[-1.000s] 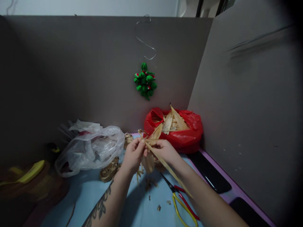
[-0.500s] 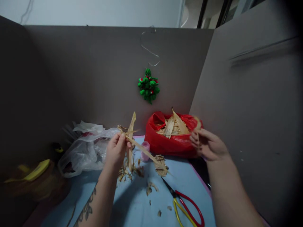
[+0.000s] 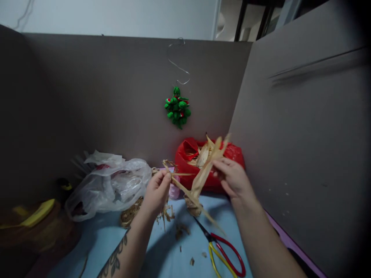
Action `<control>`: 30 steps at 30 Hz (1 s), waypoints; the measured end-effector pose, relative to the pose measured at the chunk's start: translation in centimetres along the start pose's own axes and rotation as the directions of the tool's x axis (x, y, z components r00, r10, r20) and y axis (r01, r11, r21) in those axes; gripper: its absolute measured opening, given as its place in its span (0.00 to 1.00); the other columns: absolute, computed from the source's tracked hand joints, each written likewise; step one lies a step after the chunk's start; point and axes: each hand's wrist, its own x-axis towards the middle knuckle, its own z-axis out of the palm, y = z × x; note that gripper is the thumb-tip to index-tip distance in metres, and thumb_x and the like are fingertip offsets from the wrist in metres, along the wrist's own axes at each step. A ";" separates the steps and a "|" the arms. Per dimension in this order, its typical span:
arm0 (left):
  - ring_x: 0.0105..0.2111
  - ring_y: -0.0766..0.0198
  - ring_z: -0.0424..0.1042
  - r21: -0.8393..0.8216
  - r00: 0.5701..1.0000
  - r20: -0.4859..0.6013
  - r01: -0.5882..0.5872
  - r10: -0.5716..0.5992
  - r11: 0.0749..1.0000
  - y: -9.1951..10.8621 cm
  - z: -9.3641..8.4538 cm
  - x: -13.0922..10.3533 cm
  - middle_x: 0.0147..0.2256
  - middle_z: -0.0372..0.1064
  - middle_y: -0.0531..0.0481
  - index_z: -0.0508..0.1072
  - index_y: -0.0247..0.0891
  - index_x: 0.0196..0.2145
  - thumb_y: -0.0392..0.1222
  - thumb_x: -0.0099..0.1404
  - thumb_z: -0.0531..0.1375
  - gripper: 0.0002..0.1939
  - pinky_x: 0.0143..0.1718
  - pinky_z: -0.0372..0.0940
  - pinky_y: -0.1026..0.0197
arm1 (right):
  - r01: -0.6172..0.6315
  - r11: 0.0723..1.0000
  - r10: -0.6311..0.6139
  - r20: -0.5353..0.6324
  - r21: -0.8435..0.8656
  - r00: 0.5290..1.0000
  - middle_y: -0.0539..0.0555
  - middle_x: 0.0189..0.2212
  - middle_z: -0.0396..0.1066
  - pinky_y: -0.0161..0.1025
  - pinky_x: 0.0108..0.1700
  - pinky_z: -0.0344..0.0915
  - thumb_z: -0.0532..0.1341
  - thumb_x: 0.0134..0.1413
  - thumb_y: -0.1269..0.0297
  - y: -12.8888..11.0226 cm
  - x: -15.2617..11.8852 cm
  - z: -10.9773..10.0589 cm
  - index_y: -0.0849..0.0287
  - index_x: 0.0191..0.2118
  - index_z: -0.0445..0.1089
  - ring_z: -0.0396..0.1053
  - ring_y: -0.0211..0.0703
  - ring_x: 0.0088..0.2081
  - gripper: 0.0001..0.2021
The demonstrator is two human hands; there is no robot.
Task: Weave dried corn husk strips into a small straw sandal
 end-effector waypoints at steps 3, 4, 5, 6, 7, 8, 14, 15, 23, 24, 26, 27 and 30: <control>0.27 0.70 0.63 -0.017 0.994 -0.111 -0.026 0.024 1.000 0.4 -1.1 0.7 0.25 0.65 0.54 0.67 0.35 0.26 0.47 0.60 0.59 0.12 0.32 0.60 0.67 | 0.155 0.981 -0.121 -0.253 0.119 0.960 0.46 0.18 0.63 0.28 0.22 0.59 0.64 0.39 0.65 -1.1 4.4 -1.2 0.59 0.21 0.61 0.60 0.29 0.20 0.09; 0.26 0.70 0.64 -0.048 0.992 -0.128 -0.016 0.009 0.999 0.6 -1.3 0.8 0.24 0.65 0.54 0.67 0.35 0.26 0.47 0.59 0.60 0.12 0.32 0.60 0.67 | 0.166 0.972 -0.108 -0.313 0.168 0.944 0.45 0.18 0.62 0.27 0.23 0.60 0.63 0.39 0.67 -1.3 5.7 -1.2 0.59 0.21 0.59 0.61 0.29 0.20 0.09; 0.25 0.70 0.64 -0.091 0.990 -0.142 -0.002 -0.011 0.996 0.7 -1.3 0.9 0.24 0.64 0.54 0.67 0.35 0.25 0.47 0.58 0.61 0.12 0.31 0.60 0.68 | 0.132 0.970 -0.062 -0.316 0.205 0.947 0.45 0.18 0.62 0.27 0.24 0.60 0.63 0.39 0.68 -1.4 6.7 -1.1 0.59 0.22 0.59 0.62 0.29 0.21 0.09; 0.25 0.71 0.64 -0.141 0.988 -0.152 0.016 -0.037 0.990 0.9 -1.3 1.0 0.23 0.64 0.55 0.67 0.35 0.25 0.47 0.57 0.62 0.13 0.31 0.61 0.68 | 0.077 0.972 -0.010 -0.288 0.222 0.957 0.45 0.19 0.62 0.28 0.24 0.61 0.63 0.39 0.68 -1.4 7.3 -0.8 0.59 0.22 0.59 0.62 0.30 0.21 0.09; 0.24 0.71 0.63 -0.193 0.985 -0.162 0.034 -0.066 0.981 1.1 -1.2 1.0 0.23 0.64 0.55 0.67 0.34 0.25 0.46 0.56 0.63 0.13 0.30 0.61 0.68 | 0.054 0.973 0.009 -0.272 0.222 0.962 0.45 0.19 0.62 0.28 0.23 0.60 0.63 0.39 0.68 -1.2 7.5 -0.4 0.59 0.23 0.59 0.63 0.30 0.21 0.09; 0.23 0.71 0.64 -0.246 0.981 -0.170 0.052 -0.096 0.968 1.3 -1.0 1.1 0.23 0.64 0.55 0.67 0.34 0.26 0.46 0.54 0.64 0.13 0.29 0.61 0.68 | 0.050 0.975 0.007 -0.259 0.215 0.966 0.45 0.19 0.62 0.28 0.22 0.59 0.64 0.39 0.66 -0.8 7.2 0.2 0.59 0.23 0.60 0.62 0.30 0.21 0.10; 0.25 0.68 0.70 -0.472 0.941 -0.120 0.227 -0.318 0.852 1.8 -0.4 0.7 0.25 0.70 0.52 0.69 0.34 0.29 0.41 0.54 0.65 0.10 0.28 0.66 0.67 | 0.335 0.937 -0.302 -0.249 0.104 0.920 0.45 0.20 0.64 0.32 0.25 0.62 0.65 0.44 0.62 2.5 1.3 3.3 0.60 0.26 0.67 0.62 0.32 0.21 0.08; 0.26 0.67 0.71 -0.494 0.928 -0.077 0.281 -0.364 0.823 1.7 -0.2 0.6 0.26 0.71 0.51 0.70 0.33 0.30 0.39 0.55 0.64 0.08 0.29 0.67 0.66 | 0.411 0.912 -0.396 -0.230 0.016 0.889 0.47 0.21 0.67 0.33 0.29 0.64 0.64 0.47 0.63 2.9 0.5 3.5 0.59 0.28 0.70 0.65 0.34 0.24 0.06; 0.32 0.65 0.74 -0.630 0.920 0.020 0.316 -0.392 0.710 0.7 0.3 0.6 0.30 0.73 0.49 0.72 0.34 0.31 0.36 0.60 0.60 0.03 0.35 0.69 0.63 | 0.807 0.579 -0.553 0.671 -0.118 0.494 0.55 0.34 0.73 0.38 0.41 0.67 0.60 0.51 0.74 1.9 -3.0 4.5 0.57 0.37 0.74 0.70 0.41 0.37 0.09; 0.30 0.66 0.73 -0.622 0.924 0.001 0.301 -0.384 0.723 0.7 0.2 0.6 0.28 0.73 0.50 0.72 0.33 0.30 0.36 0.59 0.61 0.03 0.34 0.68 0.65 | 0.802 0.587 -0.508 0.720 -0.112 0.473 0.55 0.34 0.73 0.38 0.41 0.67 0.59 0.51 0.75 1.7 -3.1 4.6 0.57 0.37 0.74 0.70 0.41 0.38 0.09; 0.29 0.68 0.72 -0.598 0.935 -0.015 0.275 -0.354 0.753 0.6 -0.1 0.7 0.27 0.71 0.51 0.72 0.33 0.28 0.35 0.56 0.64 0.04 0.33 0.67 0.68 | 0.754 0.644 -0.432 0.751 -0.130 0.499 0.54 0.33 0.73 0.38 0.43 0.66 0.58 0.50 0.76 1.5 -3.1 4.8 0.58 0.35 0.74 0.69 0.40 0.38 0.10; 0.29 0.69 0.71 -0.582 0.944 -0.003 0.267 -0.330 0.768 0.6 -0.3 0.7 0.27 0.70 0.52 0.72 0.32 0.28 0.35 0.54 0.65 0.05 0.34 0.66 0.68 | 0.700 0.696 -0.410 0.711 -0.160 0.571 0.53 0.33 0.73 0.38 0.43 0.66 0.57 0.50 0.76 1.6 -3.0 4.8 0.58 0.34 0.74 0.69 0.40 0.37 0.10; 0.28 0.70 0.68 -0.527 0.969 0.122 0.246 -0.214 0.814 0.4 -0.4 0.4 0.26 0.67 0.52 0.71 0.32 0.25 0.37 0.52 0.66 0.07 0.35 0.65 0.67 | 0.342 0.918 -0.229 0.437 -0.200 0.870 0.50 0.27 0.70 0.34 0.32 0.65 0.59 0.48 0.72 2.3 -2.2 4.7 0.59 0.32 0.71 0.67 0.36 0.29 0.05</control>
